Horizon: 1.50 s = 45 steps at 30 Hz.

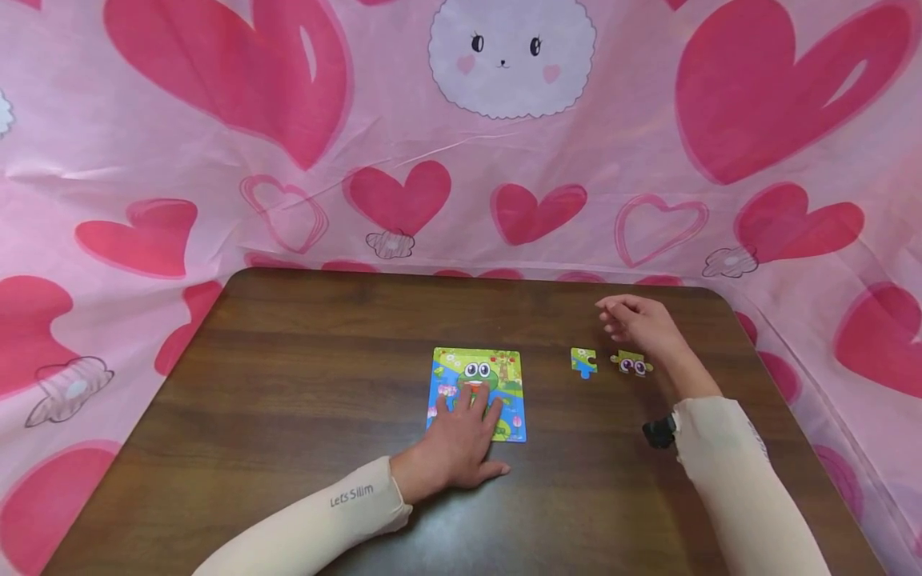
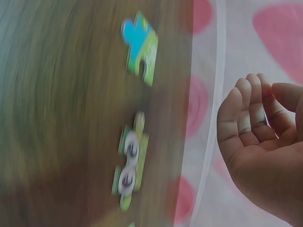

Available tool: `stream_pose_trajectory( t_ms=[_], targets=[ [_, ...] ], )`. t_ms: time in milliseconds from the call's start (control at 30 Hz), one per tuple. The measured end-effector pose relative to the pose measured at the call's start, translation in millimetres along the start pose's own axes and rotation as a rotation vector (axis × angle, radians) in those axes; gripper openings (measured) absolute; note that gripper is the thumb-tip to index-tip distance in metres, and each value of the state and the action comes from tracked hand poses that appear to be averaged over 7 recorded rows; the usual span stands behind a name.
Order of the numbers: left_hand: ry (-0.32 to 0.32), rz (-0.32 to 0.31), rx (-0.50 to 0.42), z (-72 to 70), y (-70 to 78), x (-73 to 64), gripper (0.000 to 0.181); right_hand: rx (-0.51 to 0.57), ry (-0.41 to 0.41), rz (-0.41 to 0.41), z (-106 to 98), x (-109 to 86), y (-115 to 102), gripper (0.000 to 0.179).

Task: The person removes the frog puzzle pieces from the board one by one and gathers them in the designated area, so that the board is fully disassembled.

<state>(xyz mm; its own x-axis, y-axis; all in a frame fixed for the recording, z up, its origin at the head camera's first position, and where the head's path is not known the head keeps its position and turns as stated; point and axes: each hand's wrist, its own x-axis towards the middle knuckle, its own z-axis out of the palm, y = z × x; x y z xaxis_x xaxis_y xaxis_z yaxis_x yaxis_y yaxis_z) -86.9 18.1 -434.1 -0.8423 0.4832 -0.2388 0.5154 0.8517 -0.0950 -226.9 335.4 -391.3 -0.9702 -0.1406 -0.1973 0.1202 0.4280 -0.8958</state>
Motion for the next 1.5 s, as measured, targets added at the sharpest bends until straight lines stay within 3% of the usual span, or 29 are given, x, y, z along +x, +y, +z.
stream_pose_trajectory(
  t_ms=[100,300,433,800,1167,1500],
  targets=[
    [0.013,0.006,0.004,0.3,-0.3,0.0,0.094,-0.006,-0.025,0.004,14.6,6.3,-7.0,0.020],
    [0.012,0.012,0.009,0.5,-0.2,0.2,0.094,-0.034,-0.066,0.006,46.0,13.5,-19.3,0.042],
    [0.031,0.017,0.028,2.2,0.1,0.2,0.094,-0.060,-0.100,-0.015,69.1,17.3,-28.0,0.046],
    [0.055,0.015,0.062,1.5,1.2,-1.2,0.094,-0.115,-0.198,-0.077,127.9,26.0,-46.6,0.036],
    [0.032,0.040,0.006,2.8,-0.9,-0.3,0.094,-0.069,-0.274,-0.063,174.4,30.2,-53.0,0.031],
    [0.054,0.043,0.148,2.7,2.1,-0.4,0.096,-0.106,-0.335,-0.114,197.2,29.8,-51.5,0.029]
  ],
)
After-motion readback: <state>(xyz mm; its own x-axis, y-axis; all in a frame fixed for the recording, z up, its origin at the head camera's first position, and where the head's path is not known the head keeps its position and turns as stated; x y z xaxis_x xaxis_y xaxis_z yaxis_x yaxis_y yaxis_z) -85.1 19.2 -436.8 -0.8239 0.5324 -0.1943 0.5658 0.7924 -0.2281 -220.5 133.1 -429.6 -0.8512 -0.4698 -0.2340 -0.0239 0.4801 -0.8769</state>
